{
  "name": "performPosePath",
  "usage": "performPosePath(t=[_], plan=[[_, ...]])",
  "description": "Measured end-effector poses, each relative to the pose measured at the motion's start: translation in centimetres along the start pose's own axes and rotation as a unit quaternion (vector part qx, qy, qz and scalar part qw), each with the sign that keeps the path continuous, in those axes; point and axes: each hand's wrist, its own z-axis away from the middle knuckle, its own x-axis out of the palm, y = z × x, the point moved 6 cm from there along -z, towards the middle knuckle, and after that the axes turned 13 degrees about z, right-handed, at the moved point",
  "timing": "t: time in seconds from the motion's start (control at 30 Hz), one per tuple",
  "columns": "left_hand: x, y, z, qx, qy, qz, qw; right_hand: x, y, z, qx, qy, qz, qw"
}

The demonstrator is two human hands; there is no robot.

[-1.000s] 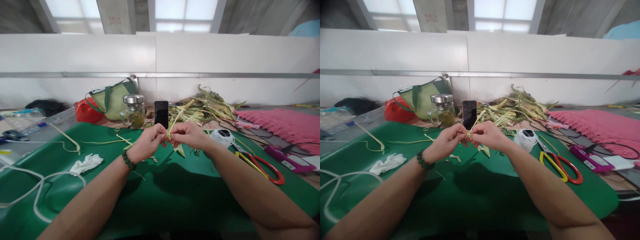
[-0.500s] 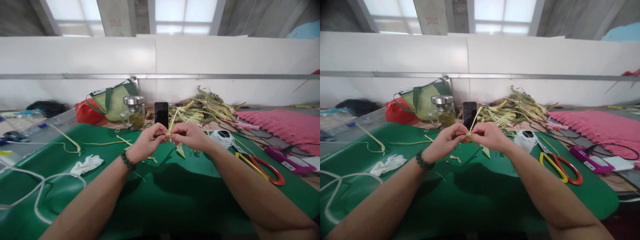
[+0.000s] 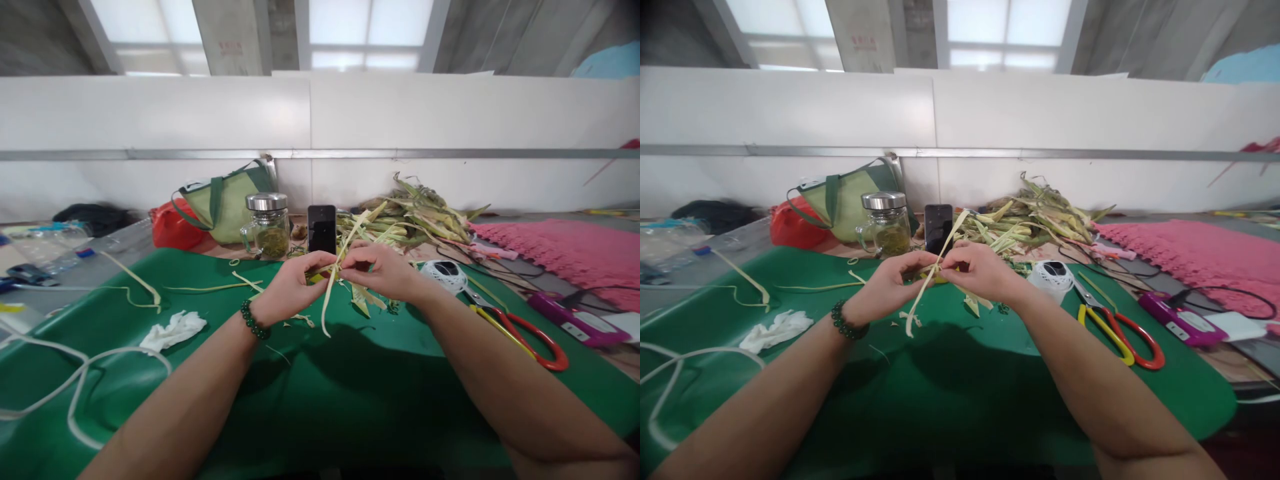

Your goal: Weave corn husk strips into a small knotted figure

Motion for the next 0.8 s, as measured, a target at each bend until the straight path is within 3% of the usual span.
performPosePath(t=[0.13, 0.3, 0.63, 0.8], plan=[[0.1, -0.4, 0.0, -0.021, 0.000, 0.042, 0.999, 0.7, -0.2, 0.0, -0.024, -0.025, 0.020, 0.999], [-0.4, -0.6, 0.0, -0.053, 0.021, 0.021, 0.998, 1.0, 0.2, 0.2, 0.015, -0.065, -0.004, 0.998], [-0.5, -0.7, 0.1, -0.016, 0.018, -0.054, 0.998, 0.1, -0.4, 0.1, 0.026, -0.004, 0.025, 0.999], [-0.2, 0.2, 0.0, 0.044, 0.004, -0.111, 0.993, -0.2, -0.5, 0.2, 0.014, 0.004, 0.054, 0.998]])
